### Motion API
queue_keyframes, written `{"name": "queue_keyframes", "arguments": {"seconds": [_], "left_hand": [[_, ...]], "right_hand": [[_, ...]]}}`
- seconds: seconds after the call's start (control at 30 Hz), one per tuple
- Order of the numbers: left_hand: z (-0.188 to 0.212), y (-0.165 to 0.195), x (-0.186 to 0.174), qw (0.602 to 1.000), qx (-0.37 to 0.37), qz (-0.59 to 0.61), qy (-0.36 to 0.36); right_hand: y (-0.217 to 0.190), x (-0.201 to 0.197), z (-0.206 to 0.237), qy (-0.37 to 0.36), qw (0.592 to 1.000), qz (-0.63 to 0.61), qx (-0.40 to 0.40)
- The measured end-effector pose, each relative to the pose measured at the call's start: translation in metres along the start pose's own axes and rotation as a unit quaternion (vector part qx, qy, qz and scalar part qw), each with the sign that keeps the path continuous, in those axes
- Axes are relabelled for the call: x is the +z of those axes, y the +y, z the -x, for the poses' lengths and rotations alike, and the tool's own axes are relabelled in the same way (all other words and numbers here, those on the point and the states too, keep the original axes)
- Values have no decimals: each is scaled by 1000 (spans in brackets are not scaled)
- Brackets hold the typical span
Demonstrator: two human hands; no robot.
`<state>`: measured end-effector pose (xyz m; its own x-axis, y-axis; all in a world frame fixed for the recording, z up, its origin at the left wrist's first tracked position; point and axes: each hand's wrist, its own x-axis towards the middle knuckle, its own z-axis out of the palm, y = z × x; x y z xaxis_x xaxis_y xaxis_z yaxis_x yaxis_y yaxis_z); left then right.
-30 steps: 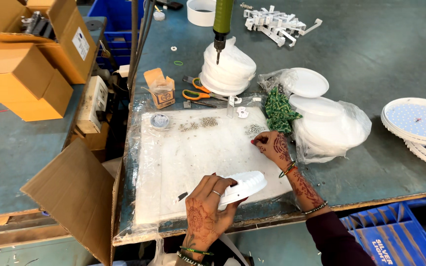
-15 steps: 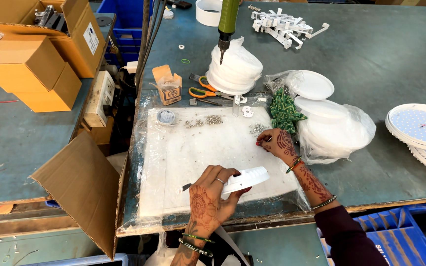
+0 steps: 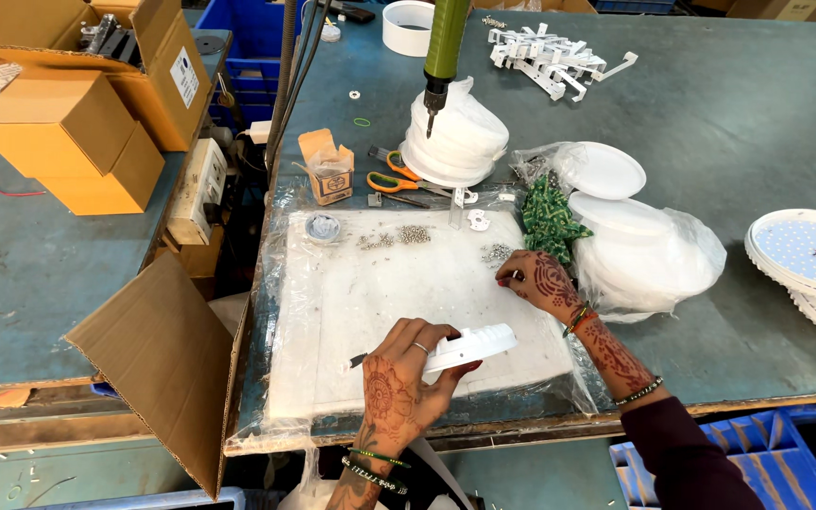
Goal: The person unpacks foam-wrapped LED ceiling light components at a factory workbench, wipes a round light diffuser with a green cloth, attaches small mounting brackets to the light base, and uses a handheld electric screwdriver to drive screws into the fixture.
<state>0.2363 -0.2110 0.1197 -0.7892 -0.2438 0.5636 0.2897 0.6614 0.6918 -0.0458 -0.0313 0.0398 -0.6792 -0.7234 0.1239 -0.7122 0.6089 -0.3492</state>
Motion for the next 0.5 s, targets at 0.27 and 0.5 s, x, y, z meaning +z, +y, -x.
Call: {"name": "queue_keyframes", "arguments": {"seconds": [0.27, 0.5], "left_hand": [[-6, 1, -1, 1000, 1, 7, 9], [-4, -1, 0, 1000, 15, 6, 15]], "right_hand": [[-64, -47, 37, 105, 964, -230, -83], [-121, -82, 77, 53, 910, -184, -367]]}}
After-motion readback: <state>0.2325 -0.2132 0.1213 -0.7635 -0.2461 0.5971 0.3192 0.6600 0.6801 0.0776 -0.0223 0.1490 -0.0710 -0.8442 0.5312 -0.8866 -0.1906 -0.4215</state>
